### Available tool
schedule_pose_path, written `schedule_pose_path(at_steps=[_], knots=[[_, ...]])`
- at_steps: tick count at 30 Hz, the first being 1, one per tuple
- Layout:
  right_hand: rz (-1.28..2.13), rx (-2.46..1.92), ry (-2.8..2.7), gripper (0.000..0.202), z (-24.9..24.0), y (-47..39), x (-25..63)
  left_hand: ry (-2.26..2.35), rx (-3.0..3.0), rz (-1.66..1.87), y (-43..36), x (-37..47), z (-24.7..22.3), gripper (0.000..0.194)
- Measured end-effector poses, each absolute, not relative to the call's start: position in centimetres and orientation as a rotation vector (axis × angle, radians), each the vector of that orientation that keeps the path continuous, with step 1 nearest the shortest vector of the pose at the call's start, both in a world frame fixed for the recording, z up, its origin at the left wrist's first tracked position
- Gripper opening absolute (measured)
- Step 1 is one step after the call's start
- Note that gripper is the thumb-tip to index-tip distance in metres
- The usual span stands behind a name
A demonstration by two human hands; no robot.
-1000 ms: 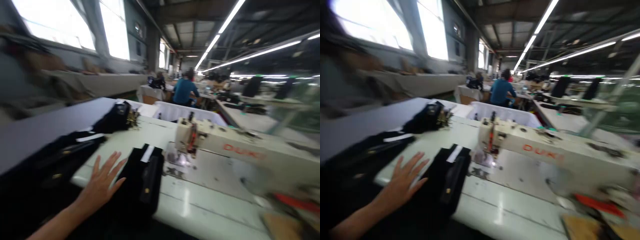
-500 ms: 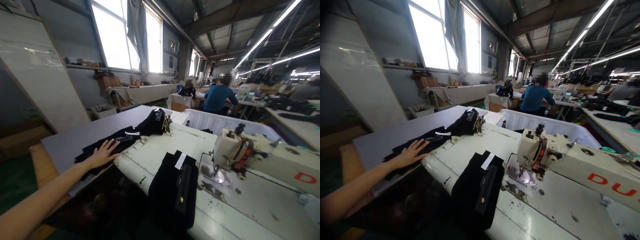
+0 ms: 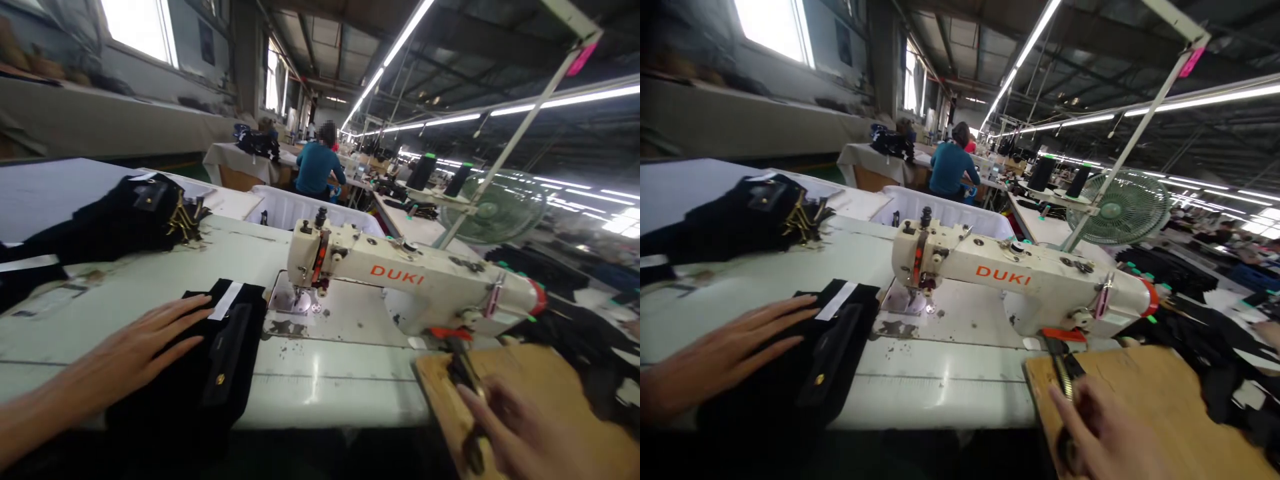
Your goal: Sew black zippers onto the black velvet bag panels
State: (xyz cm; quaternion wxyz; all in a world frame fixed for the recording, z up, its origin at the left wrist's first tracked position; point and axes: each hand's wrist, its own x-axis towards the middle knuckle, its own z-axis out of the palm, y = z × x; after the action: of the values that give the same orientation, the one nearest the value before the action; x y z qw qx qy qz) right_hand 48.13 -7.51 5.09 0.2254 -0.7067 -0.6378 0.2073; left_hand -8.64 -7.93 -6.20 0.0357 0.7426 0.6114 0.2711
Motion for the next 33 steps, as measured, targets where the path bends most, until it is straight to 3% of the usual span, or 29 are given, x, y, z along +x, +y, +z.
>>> schedule_pose_path(at_steps=[7,9,17,24,33], knots=[[1.611,-1.396,-1.615,0.065,-0.1,-0.4,33.3,1.443,2.261,0.711,-4.4,2.1,-3.4,0.047],[1.749,-1.289,-1.497,0.069,-1.5,1.4,31.1,1.331,2.084,0.698,-4.7,4.1,-3.4,0.046],[1.844,-1.059,-1.267,0.06,-1.5,2.3,29.3,0.979,1.159,0.736,-6.8,8.8,-3.1,0.071],[1.826,-1.037,-1.333,0.057,-0.6,1.1,29.0,0.917,0.944,0.791,-7.5,11.0,-3.0,0.049],[1.678,-1.087,-1.499,0.057,-1.3,0.7,28.4,0.964,0.919,0.821,-8.7,11.0,-2.6,0.045]])
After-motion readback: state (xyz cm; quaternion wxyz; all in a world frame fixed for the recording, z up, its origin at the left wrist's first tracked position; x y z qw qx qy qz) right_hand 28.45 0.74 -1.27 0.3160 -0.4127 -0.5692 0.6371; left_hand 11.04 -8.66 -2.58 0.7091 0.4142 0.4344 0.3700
